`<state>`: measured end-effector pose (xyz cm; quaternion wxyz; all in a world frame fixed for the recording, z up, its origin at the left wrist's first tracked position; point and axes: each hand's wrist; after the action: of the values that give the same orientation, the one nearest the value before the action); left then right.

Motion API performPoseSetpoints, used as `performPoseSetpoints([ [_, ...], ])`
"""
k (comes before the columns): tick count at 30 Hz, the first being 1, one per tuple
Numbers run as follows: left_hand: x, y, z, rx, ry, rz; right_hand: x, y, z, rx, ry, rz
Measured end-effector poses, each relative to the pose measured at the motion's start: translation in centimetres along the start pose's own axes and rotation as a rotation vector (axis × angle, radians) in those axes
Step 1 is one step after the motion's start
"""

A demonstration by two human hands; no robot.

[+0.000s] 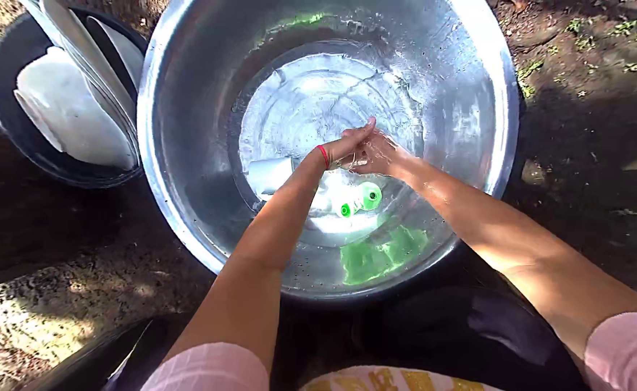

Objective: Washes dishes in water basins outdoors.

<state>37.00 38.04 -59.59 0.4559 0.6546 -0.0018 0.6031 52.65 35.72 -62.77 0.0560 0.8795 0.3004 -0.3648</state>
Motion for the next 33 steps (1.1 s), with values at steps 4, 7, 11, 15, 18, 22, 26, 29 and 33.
performPoseSetpoints([
  [4,0.4,0.0,-0.5,0.12,-0.243,0.059,0.3,-0.3,-0.3,-0.015,0.038,0.288],
  [7,-3.9,0.0,-1.9,0.821,-0.245,0.176,1.8,-0.1,-1.2,-0.086,0.09,0.571],
  [11,-6.4,-3.3,1.1,1.268,0.436,-0.007,2.7,0.3,0.3,-0.153,0.183,0.652],
  [15,-3.3,-3.0,4.1,0.79,0.091,-0.063,3.1,-0.1,0.7,-0.156,0.067,0.513],
  [18,-1.8,-0.4,2.9,0.539,-0.331,0.08,3.0,-0.7,-1.3,-0.089,-0.108,0.393],
  [22,-0.4,1.2,2.5,0.666,0.312,0.12,1.6,0.1,-4.0,0.132,-0.489,0.562],
  [26,-2.1,0.8,5.0,0.418,0.061,0.444,-0.3,-0.5,-4.3,0.378,-0.717,0.962],
  [29,-3.6,-0.1,3.1,0.199,-1.02,0.656,-0.1,-0.3,-4.2,0.156,-0.692,1.214],
  [33,-2.9,0.0,3.0,0.194,-1.057,0.625,0.1,0.2,-4.5,0.118,-0.825,1.26],
])
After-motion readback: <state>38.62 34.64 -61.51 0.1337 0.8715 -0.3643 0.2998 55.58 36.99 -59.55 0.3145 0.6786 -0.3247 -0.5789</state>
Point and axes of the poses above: each hand's wrist, its own y-axis away from the middle knuckle, its own z-axis out of the palm, x = y × z, and after that the axes turned 11 degrees about x, right-handed
